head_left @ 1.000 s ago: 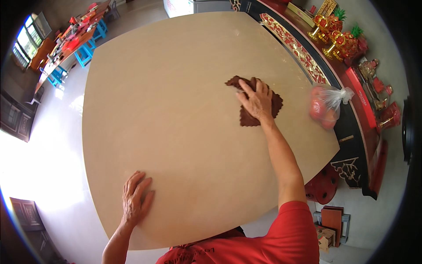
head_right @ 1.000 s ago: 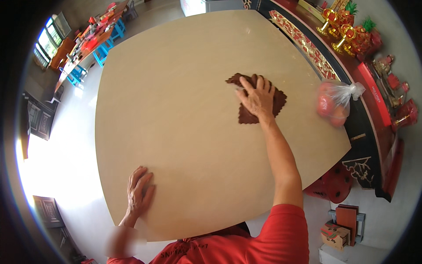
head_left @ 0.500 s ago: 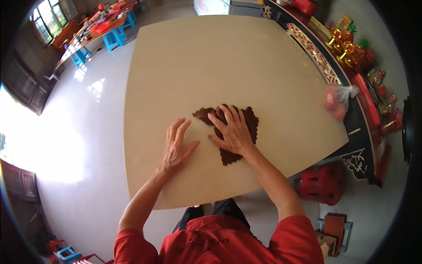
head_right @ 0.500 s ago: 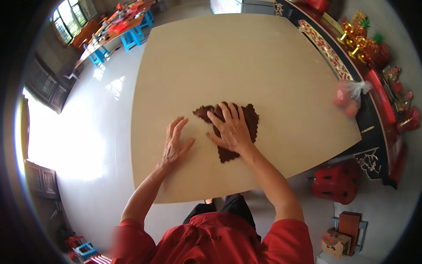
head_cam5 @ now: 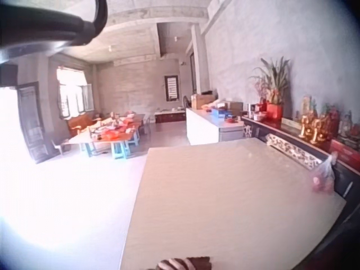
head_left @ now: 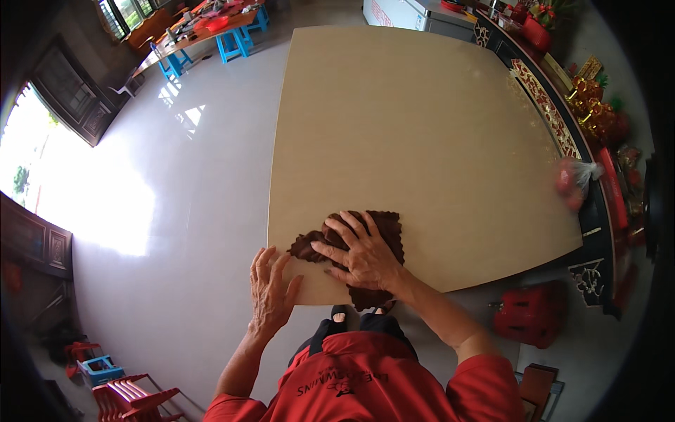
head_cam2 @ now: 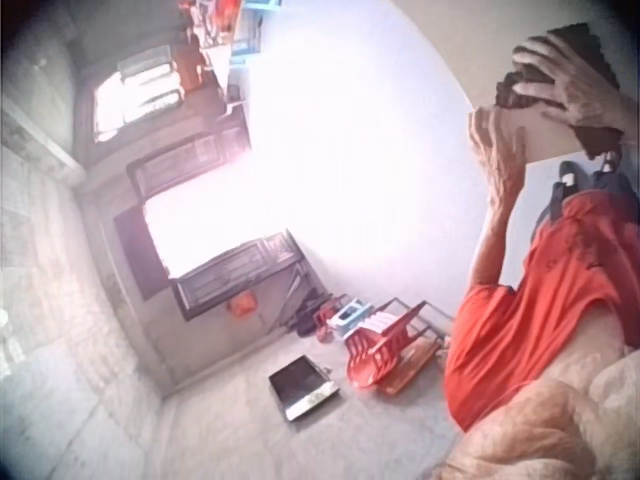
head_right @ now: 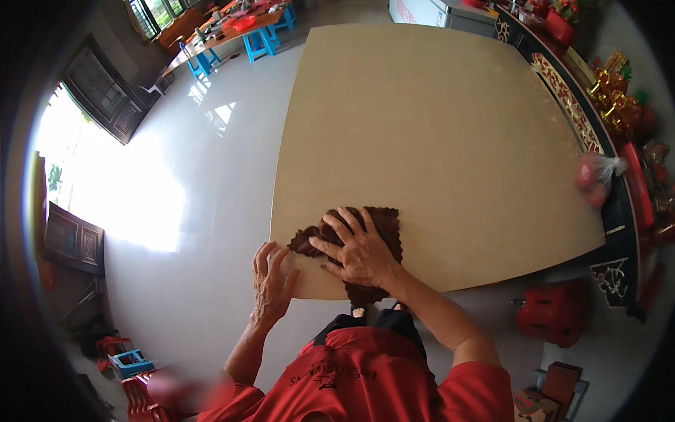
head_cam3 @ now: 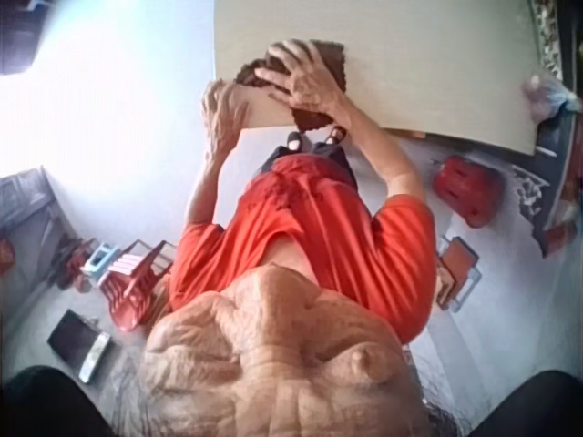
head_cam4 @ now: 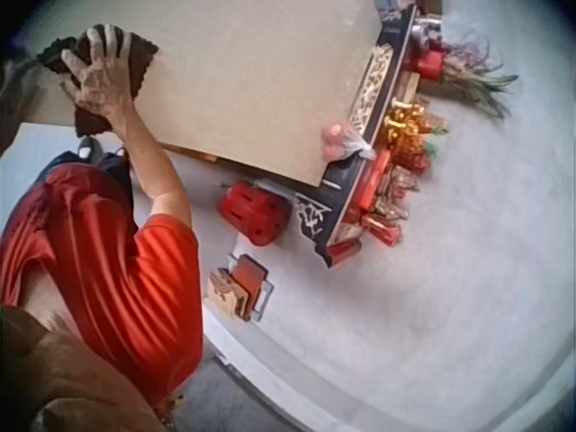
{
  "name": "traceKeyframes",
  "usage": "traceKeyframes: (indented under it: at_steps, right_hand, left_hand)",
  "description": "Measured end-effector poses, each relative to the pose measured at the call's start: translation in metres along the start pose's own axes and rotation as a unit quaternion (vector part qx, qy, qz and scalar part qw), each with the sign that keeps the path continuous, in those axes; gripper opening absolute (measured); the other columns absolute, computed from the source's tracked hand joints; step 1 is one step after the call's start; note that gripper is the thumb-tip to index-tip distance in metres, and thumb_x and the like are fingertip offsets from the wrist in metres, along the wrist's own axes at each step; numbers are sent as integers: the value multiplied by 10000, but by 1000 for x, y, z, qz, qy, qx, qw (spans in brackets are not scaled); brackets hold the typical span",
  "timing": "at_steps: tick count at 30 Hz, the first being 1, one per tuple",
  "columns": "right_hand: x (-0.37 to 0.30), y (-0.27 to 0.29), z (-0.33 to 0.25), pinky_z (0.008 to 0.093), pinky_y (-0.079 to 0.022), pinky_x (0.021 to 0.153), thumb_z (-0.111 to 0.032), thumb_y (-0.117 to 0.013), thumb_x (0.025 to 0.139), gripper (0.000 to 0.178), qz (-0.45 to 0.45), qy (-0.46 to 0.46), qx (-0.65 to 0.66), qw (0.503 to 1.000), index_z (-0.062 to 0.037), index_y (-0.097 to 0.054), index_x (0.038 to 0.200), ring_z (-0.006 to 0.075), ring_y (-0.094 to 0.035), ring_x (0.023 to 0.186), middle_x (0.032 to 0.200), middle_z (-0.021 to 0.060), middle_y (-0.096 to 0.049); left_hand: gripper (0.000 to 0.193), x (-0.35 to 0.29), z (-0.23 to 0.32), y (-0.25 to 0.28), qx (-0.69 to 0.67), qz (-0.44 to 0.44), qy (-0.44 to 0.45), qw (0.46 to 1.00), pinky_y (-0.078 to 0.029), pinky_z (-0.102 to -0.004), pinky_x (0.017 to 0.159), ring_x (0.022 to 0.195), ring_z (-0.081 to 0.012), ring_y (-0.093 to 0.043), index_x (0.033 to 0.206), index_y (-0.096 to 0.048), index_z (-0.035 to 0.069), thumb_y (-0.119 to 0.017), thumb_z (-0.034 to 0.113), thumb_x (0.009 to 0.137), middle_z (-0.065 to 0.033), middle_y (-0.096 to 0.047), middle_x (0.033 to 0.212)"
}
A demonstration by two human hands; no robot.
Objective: The person wipes a large, light-colored table surface with a dark cloth. They move a plastic container and a bag of fruit to clear the workspace, then wipe the table top and edges. The person continues wiping the surface thoroughly, moving the bag of fruit again to clean underneath it.
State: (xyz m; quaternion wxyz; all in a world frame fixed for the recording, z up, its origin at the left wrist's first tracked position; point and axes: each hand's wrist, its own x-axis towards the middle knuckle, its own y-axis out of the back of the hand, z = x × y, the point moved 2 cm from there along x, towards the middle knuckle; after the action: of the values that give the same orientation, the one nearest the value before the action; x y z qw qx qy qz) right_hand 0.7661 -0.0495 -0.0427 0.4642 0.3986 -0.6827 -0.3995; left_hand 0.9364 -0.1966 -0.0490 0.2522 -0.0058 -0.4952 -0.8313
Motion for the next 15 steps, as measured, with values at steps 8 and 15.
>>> traceKeyframes:
  at_steps: [8, 15]
  right_hand:
    - [91, -44, 37, 517, -266, 1103, -415, -582, 905, 430, 56, -22, -29, 998, -254, -599, 1303, 310, -394, 1313, 1375, 101, -486]
    - [145, -71, 29, 517, -267, 1098, -394, -604, 896, 433, 160, -107, -74, 979, -193, -597, 1280, 338, -398, 1291, 1345, 147, -499]
  left_hand:
    - [618, -6, -9, -17, -27, 77, 51, 995, -358, -504, 1040, 1276, -418, -384, 1364, -439, 43, -669, 289, 846, -209, -379, 1402]
    - [714, -4, -6, -19, -24, 83, 64, 994, -285, -510, 1093, 1356, -396, -302, 1467, -313, 39, -515, 465, 930, -215, -290, 1490]
